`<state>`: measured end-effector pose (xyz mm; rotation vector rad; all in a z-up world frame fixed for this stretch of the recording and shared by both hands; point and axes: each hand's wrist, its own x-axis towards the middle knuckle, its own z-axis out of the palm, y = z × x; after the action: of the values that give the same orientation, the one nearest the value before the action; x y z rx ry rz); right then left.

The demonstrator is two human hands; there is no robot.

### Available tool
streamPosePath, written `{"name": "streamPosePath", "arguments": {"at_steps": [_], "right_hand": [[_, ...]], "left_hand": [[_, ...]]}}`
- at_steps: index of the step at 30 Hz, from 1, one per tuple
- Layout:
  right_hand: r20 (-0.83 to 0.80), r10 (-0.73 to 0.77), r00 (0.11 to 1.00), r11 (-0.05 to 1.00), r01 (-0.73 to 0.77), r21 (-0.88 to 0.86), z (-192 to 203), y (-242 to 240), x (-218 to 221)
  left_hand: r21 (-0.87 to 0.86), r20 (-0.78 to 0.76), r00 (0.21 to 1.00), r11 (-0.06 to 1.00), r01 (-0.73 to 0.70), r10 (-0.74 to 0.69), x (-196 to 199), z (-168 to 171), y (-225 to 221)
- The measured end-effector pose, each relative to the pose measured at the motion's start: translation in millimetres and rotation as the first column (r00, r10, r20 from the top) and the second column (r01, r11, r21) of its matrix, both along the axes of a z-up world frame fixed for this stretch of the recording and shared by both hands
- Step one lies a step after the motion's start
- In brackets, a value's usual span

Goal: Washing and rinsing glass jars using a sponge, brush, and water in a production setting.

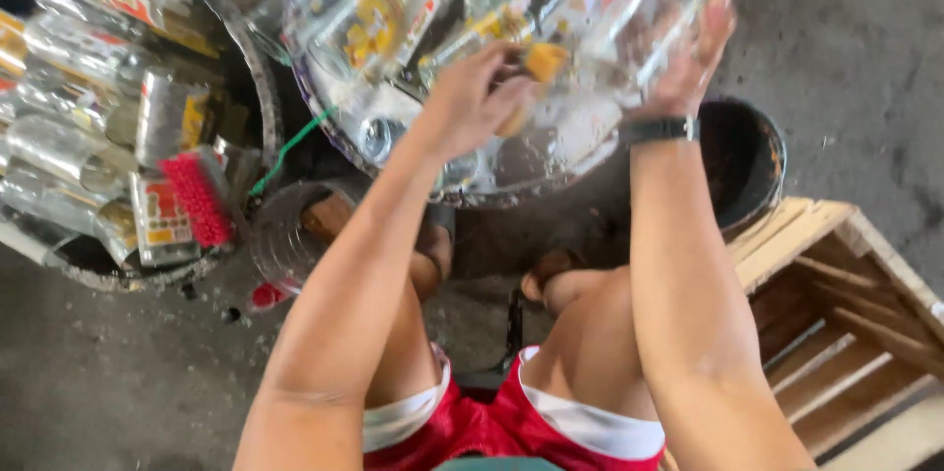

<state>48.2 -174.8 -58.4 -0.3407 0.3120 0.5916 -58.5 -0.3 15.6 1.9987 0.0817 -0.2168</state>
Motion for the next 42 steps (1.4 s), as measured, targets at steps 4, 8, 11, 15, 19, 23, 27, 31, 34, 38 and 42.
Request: {"name": "streamPosePath", "arguments": {"at_steps": [4, 8, 11, 15, 19, 23, 27, 31, 34, 38, 42], "right_hand": [[0.765, -0.13, 0.631, 0.839, 0.481, -0.255, 6.7, -2.8, 0.4], [0.277, -0.27, 0.922, 0.781, 0.378, -0.498, 1.4, 3.8, 5.0], [0.674, 0.026, 0.738, 0.753, 0.429, -0.499, -31.6, -15.2, 6.2], [0.853, 0.279, 0.441, 0.47, 0.712, -0.522, -15.4, -2.5, -0.1], [0.753, 0.431, 0.498, 0.393, 0.647, -0.653, -40.2, 0.3, -4.9], [0.818, 0.546, 0.18, 0.325, 0.855, -0.405, 11.7, 17.0, -13.3], [0.834, 0.4, 0.379, 0.407, 0.742, -0.532, 19.9, 21.1, -13.8], [0.194, -0.183, 0.964, 0.779, 0.263, -0.57, 12.8, 21.5, -0.1], [0.014, -0.239, 0.971, 0.839, 0.213, -0.501, 44.7, 31.0, -5.5], [-0.007, -0.332, 0.943, 0.796, 0.276, -0.538, 75.6, 36.0, -19.7], [-0.217, -0.409, 0.886, 0.834, 0.267, -0.482, 63.1, 37.3, -14.0]], "left_hand": [[0.399, -0.453, 0.891, 0.89, 0.22, -0.018, -16.1, -25.8, -10.2], [0.657, -0.478, 0.872, 0.615, 0.436, -0.107, -29.3, -100.7, -34.2], [0.618, -0.445, 0.887, 0.676, 0.402, -0.122, -22.2, -102.2, -34.3], [0.456, -0.536, 0.841, 0.865, 0.211, 0.078, -19.0, -10.1, 12.9], [0.671, -0.475, 0.812, 0.737, 0.083, 0.34, -36.7, -19.0, 94.9], [0.833, -0.503, 0.623, 0.527, 0.167, 0.599, -90.0, -79.3, 158.6], [0.831, -0.547, 0.583, 0.472, 0.293, 0.6, -134.9, -131.5, 187.0], [0.82, -0.462, 0.733, 0.555, 0.138, 0.499, -143.9, -90.3, 185.5], [0.744, -0.524, 0.703, 0.66, 0.103, 0.481, -135.4, -27.4, 178.0], [0.688, -0.489, 0.749, 0.725, 0.016, 0.447, -140.7, 26.2, 166.8], [0.59, -0.515, 0.762, 0.807, -0.017, 0.393, -137.7, 73.6, 128.8]]}}
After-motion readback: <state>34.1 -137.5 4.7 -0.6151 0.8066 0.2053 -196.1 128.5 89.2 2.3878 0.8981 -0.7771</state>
